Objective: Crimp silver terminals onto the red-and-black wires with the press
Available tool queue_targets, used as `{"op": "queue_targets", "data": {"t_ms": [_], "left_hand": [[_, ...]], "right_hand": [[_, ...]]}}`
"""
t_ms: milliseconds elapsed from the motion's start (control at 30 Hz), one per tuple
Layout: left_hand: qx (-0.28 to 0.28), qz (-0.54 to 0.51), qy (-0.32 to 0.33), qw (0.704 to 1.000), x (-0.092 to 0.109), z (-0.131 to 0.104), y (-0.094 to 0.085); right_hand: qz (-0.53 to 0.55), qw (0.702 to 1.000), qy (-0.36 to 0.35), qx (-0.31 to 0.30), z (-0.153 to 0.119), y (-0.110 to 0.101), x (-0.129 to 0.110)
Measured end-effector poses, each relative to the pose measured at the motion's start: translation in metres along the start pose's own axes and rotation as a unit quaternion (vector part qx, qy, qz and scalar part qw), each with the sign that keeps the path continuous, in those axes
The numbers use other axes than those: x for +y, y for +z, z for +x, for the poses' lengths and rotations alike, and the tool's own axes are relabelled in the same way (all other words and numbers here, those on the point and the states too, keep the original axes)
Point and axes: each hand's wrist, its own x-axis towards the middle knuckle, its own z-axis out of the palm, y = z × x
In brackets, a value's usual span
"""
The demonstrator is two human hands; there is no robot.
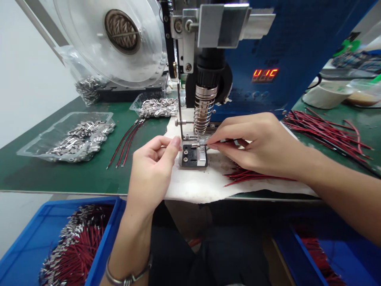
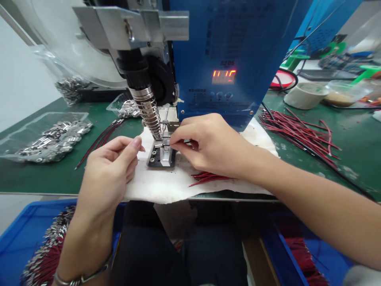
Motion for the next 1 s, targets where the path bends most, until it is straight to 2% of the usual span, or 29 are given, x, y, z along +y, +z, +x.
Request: {"op": "queue_targets", "data": {"t_ms": [133, 200, 300, 367, 467, 533, 600, 667, 733, 900, 1000], "left_hand": [[0.025, -0.025, -0.001, 0.999, -0.002, 0.001, -0.001], [0.056, -0.036, 0.021, 0.998, -0.002, -0.001, -0.002], [0.111, -0.036, 0.070, 0.991, 0.004, -0.014, 0.002], [0.119, -0.018, 0.075, 0.990, 0.010, -0.029, 0.008], [0.056, 0.009, 0.038, 0.998, 0.018, -0.052, 0.021], [-0.014, 0.012, 0.016, 1.000, 0.021, -0.062, 0.030], [-0.064, 0.001, 0.004, 0.998, 0.021, -0.067, 0.036], [-0.072, -0.016, 0.001, 0.997, 0.019, -0.070, 0.040], [-0.057, -0.030, 0.002, 0.998, 0.018, -0.074, 0.041], [-0.063, -0.028, -0.025, 0.997, 0.016, -0.088, 0.036], [-0.071, 0.000, -0.021, 0.997, 0.014, -0.096, 0.029]], "right_hand": [[-0.035, 0.997, -0.049, 0.038, -0.002, 0.001, 0.001], [-0.041, 0.996, -0.062, 0.050, -0.002, -0.002, 0.000], [-0.033, 0.996, -0.061, 0.058, -0.001, -0.011, -0.010], [-0.010, 0.996, -0.059, 0.066, -0.001, -0.017, -0.021], [0.055, 0.994, -0.017, 0.091, -0.001, -0.023, -0.044], [0.117, 0.984, 0.061, 0.117, 0.000, -0.022, -0.059], [0.177, 0.970, 0.109, 0.127, 0.001, -0.018, -0.070], [0.243, 0.953, 0.140, 0.117, 0.000, -0.014, -0.075], [0.310, 0.931, 0.166, 0.100, -0.003, -0.009, -0.076], [0.422, 0.871, 0.243, 0.065, -0.015, -0.001, -0.071], [0.426, 0.869, 0.246, 0.054, -0.020, 0.003, -0.069]]}}
